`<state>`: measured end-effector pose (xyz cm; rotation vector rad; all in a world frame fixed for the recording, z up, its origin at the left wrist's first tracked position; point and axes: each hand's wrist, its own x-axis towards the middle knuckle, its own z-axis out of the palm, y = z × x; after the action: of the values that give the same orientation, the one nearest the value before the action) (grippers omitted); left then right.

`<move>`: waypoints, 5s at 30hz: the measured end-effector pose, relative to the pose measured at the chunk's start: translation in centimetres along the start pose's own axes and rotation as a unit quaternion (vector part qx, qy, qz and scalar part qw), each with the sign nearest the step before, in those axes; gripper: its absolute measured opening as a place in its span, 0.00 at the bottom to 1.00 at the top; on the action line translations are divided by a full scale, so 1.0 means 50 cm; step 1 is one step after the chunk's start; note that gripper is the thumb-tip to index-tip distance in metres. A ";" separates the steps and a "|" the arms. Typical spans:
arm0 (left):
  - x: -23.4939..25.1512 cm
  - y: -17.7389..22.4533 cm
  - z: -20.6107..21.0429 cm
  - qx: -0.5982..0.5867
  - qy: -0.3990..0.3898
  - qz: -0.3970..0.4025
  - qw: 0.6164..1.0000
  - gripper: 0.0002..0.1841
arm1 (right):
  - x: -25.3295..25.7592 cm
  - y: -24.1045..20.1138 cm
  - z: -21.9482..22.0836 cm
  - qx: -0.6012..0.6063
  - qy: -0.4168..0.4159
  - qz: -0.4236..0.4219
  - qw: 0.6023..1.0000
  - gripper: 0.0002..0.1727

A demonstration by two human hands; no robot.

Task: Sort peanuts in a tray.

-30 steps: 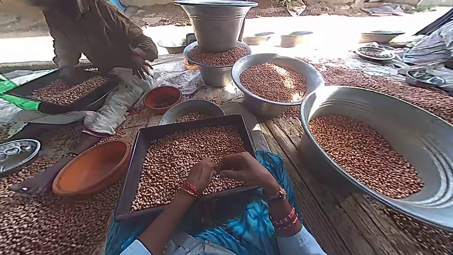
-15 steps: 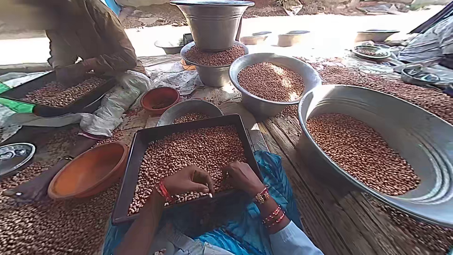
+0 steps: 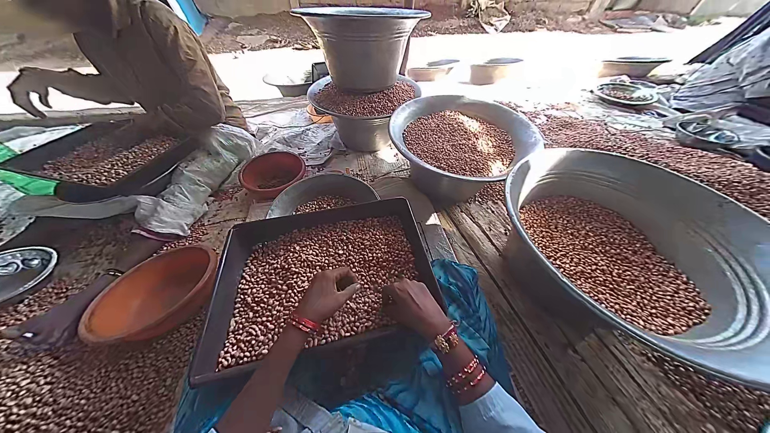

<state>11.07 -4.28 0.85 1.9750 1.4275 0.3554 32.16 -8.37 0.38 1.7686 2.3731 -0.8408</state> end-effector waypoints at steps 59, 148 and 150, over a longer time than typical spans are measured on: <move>0.013 0.084 0.044 0.065 0.016 0.051 0.996 0.15 | -0.021 0.052 -0.036 0.134 0.149 0.026 0.979 0.21; 0.000 0.045 0.048 0.255 -0.103 -0.025 0.961 0.17 | -0.017 -0.028 0.006 -0.013 0.004 0.005 1.000 0.14; -0.001 0.051 0.049 0.266 -0.108 -0.032 0.957 0.17 | -0.020 -0.026 0.003 -0.008 0.013 -0.003 1.000 0.14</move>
<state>14.34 -5.65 0.72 2.2872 1.5470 -0.3031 31.30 -9.55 1.12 1.7770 2.3957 -0.8027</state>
